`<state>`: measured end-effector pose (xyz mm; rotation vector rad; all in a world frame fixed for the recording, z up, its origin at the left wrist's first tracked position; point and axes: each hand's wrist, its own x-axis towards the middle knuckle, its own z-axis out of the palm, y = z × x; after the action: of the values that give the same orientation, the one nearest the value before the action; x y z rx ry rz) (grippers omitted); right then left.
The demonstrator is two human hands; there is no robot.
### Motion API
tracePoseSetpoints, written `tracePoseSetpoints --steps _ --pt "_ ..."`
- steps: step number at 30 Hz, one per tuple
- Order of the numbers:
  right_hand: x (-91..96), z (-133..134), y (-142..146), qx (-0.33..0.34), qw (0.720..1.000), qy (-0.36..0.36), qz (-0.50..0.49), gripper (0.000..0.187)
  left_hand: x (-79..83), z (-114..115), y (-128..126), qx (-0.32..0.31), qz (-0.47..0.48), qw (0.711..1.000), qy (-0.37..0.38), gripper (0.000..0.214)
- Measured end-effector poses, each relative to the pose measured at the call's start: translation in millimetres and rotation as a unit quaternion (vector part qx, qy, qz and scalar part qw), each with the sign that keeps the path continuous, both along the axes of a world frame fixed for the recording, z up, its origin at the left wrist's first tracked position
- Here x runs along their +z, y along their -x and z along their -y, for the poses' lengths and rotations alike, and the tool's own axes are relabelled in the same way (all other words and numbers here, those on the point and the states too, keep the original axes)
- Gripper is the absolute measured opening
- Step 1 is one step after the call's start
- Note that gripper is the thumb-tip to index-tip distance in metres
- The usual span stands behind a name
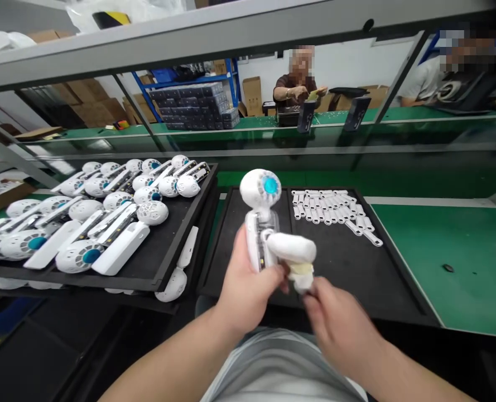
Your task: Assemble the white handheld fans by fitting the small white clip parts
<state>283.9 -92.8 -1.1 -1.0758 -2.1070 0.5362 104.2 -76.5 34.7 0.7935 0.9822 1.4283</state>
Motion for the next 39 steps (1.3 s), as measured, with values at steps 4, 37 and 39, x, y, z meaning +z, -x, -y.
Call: tracePoseSetpoints --steps 4,37,39 --pt "-13.2 -13.8 11.6 0.045 0.999 -0.023 0.010 0.021 1.8 -2.0 -2.7 -0.037 0.007 0.999 -0.002 0.058" --pt "-80.8 -79.3 -57.6 -0.123 0.929 0.142 0.319 0.017 -56.0 -77.8 8.3 0.047 -0.004 0.976 0.214 0.014" --pt "-78.0 -85.7 -60.9 -0.122 0.933 0.144 0.306 0.019 -66.8 -97.5 11.8 0.078 -0.028 0.971 0.223 0.013"
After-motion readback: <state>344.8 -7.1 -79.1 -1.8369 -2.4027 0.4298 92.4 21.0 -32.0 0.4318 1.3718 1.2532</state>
